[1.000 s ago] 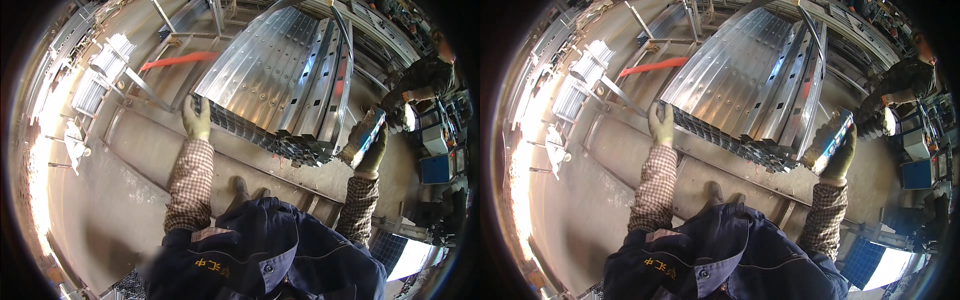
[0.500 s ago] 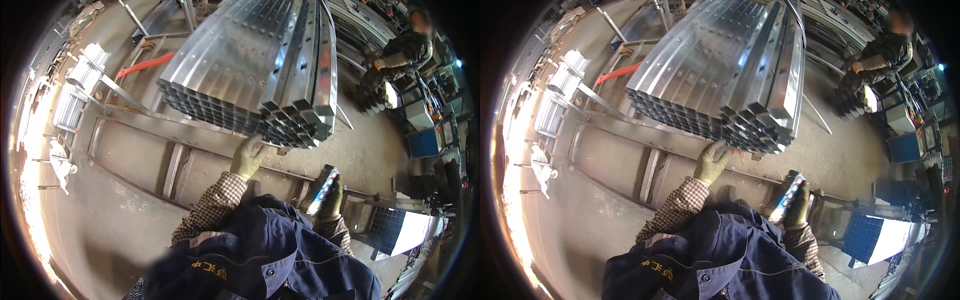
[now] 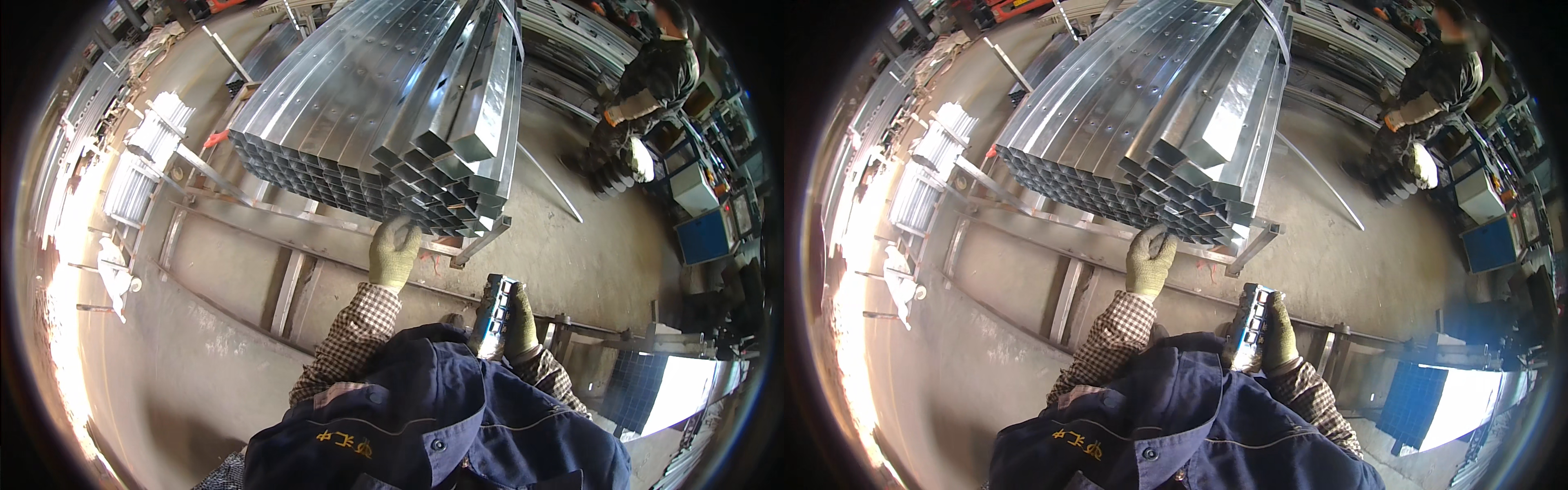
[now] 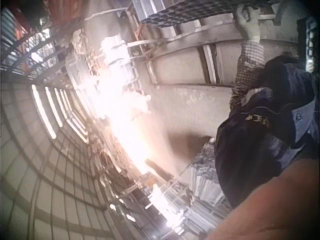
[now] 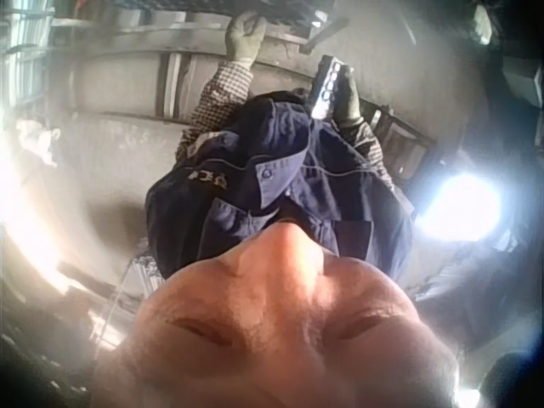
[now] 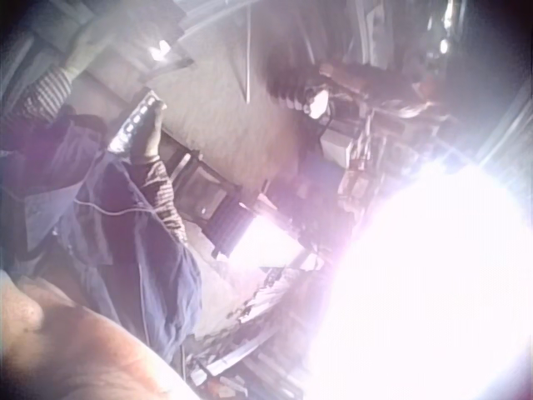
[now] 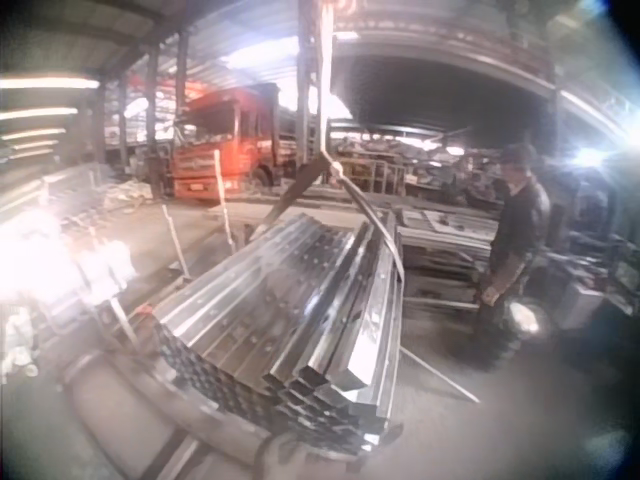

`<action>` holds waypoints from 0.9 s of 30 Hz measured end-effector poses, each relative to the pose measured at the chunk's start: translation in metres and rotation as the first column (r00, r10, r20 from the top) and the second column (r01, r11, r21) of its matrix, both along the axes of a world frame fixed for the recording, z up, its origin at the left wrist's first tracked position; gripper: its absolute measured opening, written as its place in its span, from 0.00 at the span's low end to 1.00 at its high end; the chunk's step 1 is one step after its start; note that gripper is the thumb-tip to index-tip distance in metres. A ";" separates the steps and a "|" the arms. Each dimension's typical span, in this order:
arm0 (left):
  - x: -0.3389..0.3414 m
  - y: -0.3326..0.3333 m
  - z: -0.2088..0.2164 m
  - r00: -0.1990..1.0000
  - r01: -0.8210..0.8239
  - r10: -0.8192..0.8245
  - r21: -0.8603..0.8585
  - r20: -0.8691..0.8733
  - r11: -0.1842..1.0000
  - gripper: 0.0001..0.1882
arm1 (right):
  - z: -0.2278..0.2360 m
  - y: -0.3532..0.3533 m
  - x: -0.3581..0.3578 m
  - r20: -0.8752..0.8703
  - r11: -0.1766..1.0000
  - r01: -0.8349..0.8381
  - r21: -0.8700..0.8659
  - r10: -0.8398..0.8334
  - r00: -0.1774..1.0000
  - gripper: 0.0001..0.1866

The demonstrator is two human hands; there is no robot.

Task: The person uses a handheld crane controller to lift a stack of metal sheets, then detaches the lifting hook and moves the stack on a wheeled cart across the warehouse floor. The person guides the cart and positions the stack near other materials.

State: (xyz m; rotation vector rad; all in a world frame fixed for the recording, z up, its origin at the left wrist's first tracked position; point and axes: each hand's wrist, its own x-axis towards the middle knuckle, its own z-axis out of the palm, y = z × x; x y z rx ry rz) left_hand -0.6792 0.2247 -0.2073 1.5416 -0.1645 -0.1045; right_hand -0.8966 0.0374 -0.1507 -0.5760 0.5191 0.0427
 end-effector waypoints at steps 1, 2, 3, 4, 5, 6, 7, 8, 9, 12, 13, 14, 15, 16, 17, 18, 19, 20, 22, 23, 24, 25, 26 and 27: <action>0.000 -0.007 0.004 0.997 0.002 0.000 -0.022 0.082 1.000 0.22 | 0.004 -0.012 0.000 -0.005 1.000 -0.024 -0.013 0.023 1.000 0.32; -0.001 -0.013 0.005 0.989 -0.008 0.011 -0.021 0.145 1.000 0.21 | 0.001 -0.021 -0.001 -0.005 0.998 -0.056 -0.015 0.056 0.998 0.32; 0.000 -0.021 0.009 0.981 -0.025 0.021 0.017 0.193 1.000 0.21 | 0.000 -0.031 -0.001 -0.001 0.997 -0.072 -0.018 0.072 0.997 0.33; -0.003 -0.028 0.015 0.972 -0.056 0.051 0.015 0.230 0.998 0.20 | 0.001 -0.040 -0.002 -0.002 0.996 -0.088 -0.018 0.088 0.996 0.33; -0.004 -0.037 0.021 0.987 -0.077 0.078 -0.012 0.141 0.997 0.19 | 0.000 -0.050 -0.003 0.025 0.992 -0.122 -0.002 0.122 0.992 0.33; -0.003 -0.045 0.027 0.988 -0.104 0.109 -0.057 0.105 0.993 0.19 | -0.001 -0.059 -0.004 -0.013 0.991 -0.128 -0.024 0.128 0.992 0.34; -0.003 -0.051 0.030 0.990 -0.136 0.138 -0.074 0.023 0.988 0.19 | -0.005 -0.067 -0.006 -0.014 0.991 -0.136 0.006 0.136 0.991 0.34; -0.003 -0.058 0.040 0.979 -0.172 0.186 -0.155 0.081 0.973 0.18 | -0.001 -0.077 -0.005 -0.051 0.991 -0.132 0.003 0.132 0.990 0.34; -0.002 -0.064 0.044 0.977 -0.194 0.207 -0.176 0.056 0.965 0.18 | -0.003 -0.083 -0.006 -0.043 0.988 -0.150 0.023 0.150 0.988 0.34; 0.000 -0.078 0.056 0.979 -0.205 0.203 -0.264 -0.037 0.942 0.19 | -0.003 -0.096 -0.005 -0.054 0.969 -0.236 0.076 0.240 0.969 0.34; 0.001 -0.081 0.059 0.974 -0.222 0.227 -0.208 0.001 0.953 0.20 | -0.004 -0.100 -0.006 -0.002 0.956 -0.283 0.072 0.284 0.959 0.34; 0.004 -0.084 0.063 0.965 -0.237 0.252 -0.174 0.070 0.956 0.22 | -0.005 -0.099 -0.004 -0.031 0.973 -0.222 0.057 0.224 0.974 0.34; 0.005 -0.085 0.065 0.959 -0.259 0.269 -0.106 0.085 0.960 0.23 | -0.007 -0.100 -0.004 -0.015 0.968 -0.239 0.074 0.241 0.970 0.34; 0.007 -0.087 0.071 0.938 -0.293 0.299 -0.058 0.174 0.954 0.21 | -0.007 -0.101 -0.004 0.017 0.963 -0.253 0.093 0.253 0.967 0.34; 0.010 -0.086 0.075 0.914 -0.309 0.300 -0.012 0.275 0.951 0.21 | -0.011 -0.100 -0.003 0.050 0.958 -0.263 0.111 0.259 0.965 0.34; 0.010 -0.088 0.081 0.908 -0.325 0.290 0.074 0.302 0.943 0.20 | -0.011 -0.102 -0.004 0.059 0.956 -0.261 0.130 0.256 0.965 0.33; 0.009 -0.088 0.086 0.892 -0.331 0.266 0.129 0.365 0.935 0.20 | -0.014 -0.102 -0.004 0.063 0.959 -0.257 0.123 0.250 0.966 0.33; 0.014 -0.089 0.093 0.876 -0.329 0.262 0.103 0.404 0.939 0.18 | -0.016 -0.103 -0.004 0.063 0.962 -0.248 0.112 0.243 0.968 0.33; 0.017 -0.093 0.105 0.872 -0.359 0.253 0.195 0.419 0.913 0.17 | -0.020 -0.105 -0.004 -0.018 0.977 -0.193 0.086 0.195 0.981 0.33; 0.020 -0.096 0.110 0.843 -0.399 0.283 0.179 0.457 0.899 0.17 | -0.022 -0.106 -0.004 0.011 0.977 -0.193 0.092 0.193 0.981 0.34; 0.022 -0.102 0.116 0.836 -0.416 0.314 0.146 0.450 0.897 0.17 | -0.021 -0.106 -0.003 0.025 0.978 -0.203 0.045 0.202 0.979 0.34; 0.024 -0.107 0.120 0.854 -0.430 0.328 0.192 0.404 0.882 0.18 | -0.021 -0.106 -0.003 -0.064 0.980 -0.198 -0.001 0.198 0.978 0.33; 0.027 -0.111 0.125 0.847 -0.452 0.347 0.202 0.404 0.869 0.18 | -0.020 -0.105 -0.004 -0.014 0.977 -0.211 0.011 0.211 0.977 0.33; 0.031 -0.116 0.128 0.848 -0.473 0.371 0.228 0.378 0.851 0.18 | -0.017 -0.105 -0.005 0.015 0.974 -0.225 0.036 0.224 0.974 0.33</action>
